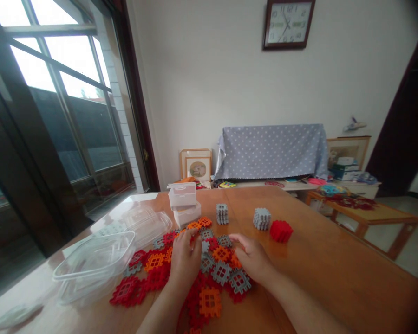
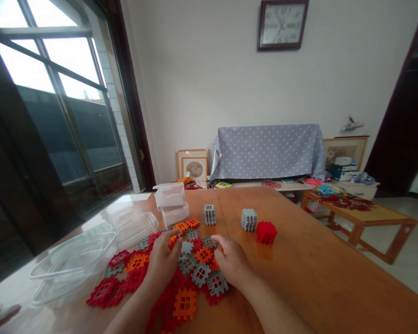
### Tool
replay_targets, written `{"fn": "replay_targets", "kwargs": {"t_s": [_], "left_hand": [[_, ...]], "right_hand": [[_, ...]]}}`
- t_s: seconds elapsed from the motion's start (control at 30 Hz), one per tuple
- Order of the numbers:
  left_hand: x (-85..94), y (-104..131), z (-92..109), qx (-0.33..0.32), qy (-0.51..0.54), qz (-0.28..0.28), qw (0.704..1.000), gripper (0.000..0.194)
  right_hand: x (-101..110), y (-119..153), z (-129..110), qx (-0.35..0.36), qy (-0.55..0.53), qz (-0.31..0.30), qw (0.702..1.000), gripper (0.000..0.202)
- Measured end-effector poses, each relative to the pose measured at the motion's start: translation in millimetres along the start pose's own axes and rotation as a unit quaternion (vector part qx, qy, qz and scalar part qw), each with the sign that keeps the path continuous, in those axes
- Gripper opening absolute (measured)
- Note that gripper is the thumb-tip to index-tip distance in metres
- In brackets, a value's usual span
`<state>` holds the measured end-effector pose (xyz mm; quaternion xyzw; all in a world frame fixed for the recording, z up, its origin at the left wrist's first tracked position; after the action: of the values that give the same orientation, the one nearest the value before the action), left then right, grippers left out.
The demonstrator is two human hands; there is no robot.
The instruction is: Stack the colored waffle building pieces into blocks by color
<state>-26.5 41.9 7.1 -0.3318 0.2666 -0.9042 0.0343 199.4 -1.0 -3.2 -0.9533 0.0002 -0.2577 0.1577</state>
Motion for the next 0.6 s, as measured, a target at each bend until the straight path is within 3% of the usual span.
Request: {"fn": "replay_targets", "kwargs": {"t_s": [0.1, 0.27, 0.47, 0.6], "left_hand": [[-5.7, 3, 6, 0.01, 0.064, -0.006, 0.998, 0.027], [-22.2, 10, 23, 0.053, 0.194, -0.055, 0.978, 0.033], [-33.8, 13, 48, 0.102, 0.3, -0.109, 0.942, 0.04], [-41.1, 15, 72, 0.154, 0.354, -0.187, 0.904, 0.045]], "right_hand": [[8, -3, 3, -0.027, -0.101, 0.069, 0.992, 0.036], [34, -7, 12, -0.057, -0.175, 0.176, 0.967, 0.037], [75, -9, 31, -0.08, -0.267, 0.32, 0.905, 0.039], [120, -1, 51, -0.086, -0.265, 0.437, 0.855, 0.047]]}}
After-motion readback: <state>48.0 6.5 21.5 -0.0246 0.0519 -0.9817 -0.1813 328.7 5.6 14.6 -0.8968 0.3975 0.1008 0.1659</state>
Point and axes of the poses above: each hand's wrist, its own y-axis away from the middle knuckle, its own x-axis out of the back of the hand, z = x × y, the point moved 2 cm from there along -y, towards the middle knuckle, and after that the axes turned 8 degrees about -z, right-handed, at the moved point
